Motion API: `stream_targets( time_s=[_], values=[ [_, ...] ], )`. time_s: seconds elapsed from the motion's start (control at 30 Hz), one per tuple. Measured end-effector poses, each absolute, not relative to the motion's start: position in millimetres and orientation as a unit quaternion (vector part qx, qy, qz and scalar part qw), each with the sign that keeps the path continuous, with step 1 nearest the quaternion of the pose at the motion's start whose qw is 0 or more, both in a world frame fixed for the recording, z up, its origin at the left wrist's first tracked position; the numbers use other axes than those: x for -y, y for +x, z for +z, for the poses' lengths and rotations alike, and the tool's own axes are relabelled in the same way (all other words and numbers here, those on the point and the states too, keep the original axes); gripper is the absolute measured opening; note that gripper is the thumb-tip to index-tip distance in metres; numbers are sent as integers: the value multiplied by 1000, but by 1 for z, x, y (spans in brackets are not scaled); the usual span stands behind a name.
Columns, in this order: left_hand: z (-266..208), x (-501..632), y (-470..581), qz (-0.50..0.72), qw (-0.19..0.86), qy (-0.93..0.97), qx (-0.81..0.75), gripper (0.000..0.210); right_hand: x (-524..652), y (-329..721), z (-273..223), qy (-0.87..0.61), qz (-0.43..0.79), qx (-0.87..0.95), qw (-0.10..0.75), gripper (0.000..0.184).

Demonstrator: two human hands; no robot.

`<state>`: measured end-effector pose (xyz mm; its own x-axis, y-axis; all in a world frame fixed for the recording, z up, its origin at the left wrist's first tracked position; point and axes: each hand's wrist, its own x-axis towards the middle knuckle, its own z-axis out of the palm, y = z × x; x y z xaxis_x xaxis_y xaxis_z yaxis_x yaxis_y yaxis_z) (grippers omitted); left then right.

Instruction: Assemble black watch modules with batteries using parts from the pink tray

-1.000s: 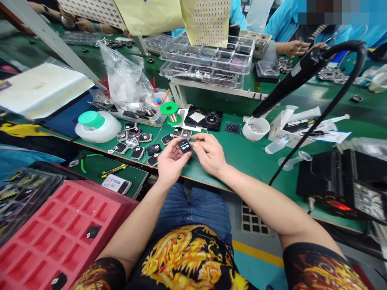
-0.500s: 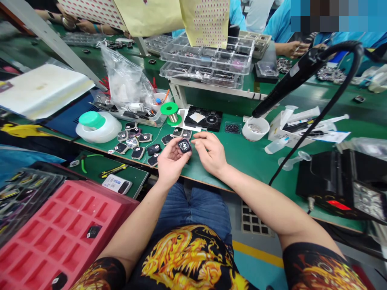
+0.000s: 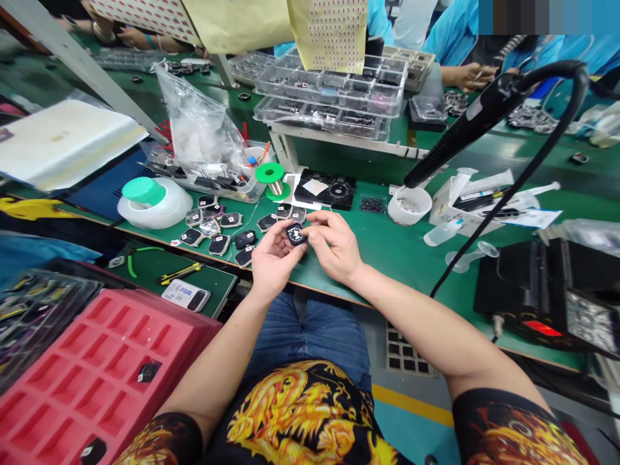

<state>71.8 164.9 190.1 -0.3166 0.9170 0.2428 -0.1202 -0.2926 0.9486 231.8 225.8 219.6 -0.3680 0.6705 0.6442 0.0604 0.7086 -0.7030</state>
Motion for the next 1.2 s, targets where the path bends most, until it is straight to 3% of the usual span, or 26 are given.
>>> stream_targets(
  time_s=[0.43, 0.8, 1.2],
  values=[
    [192, -164, 72, 674, 378, 443, -454, 56, -227, 232, 222, -269, 272, 777, 500, 37],
    [189, -165, 72, 682, 381, 422, -459, 60, -228, 227, 215, -286, 374, 740, 480, 38],
    [186, -165, 70, 669, 385, 432, -466, 61, -230, 228, 216, -298, 376, 736, 477, 41]
  ],
)
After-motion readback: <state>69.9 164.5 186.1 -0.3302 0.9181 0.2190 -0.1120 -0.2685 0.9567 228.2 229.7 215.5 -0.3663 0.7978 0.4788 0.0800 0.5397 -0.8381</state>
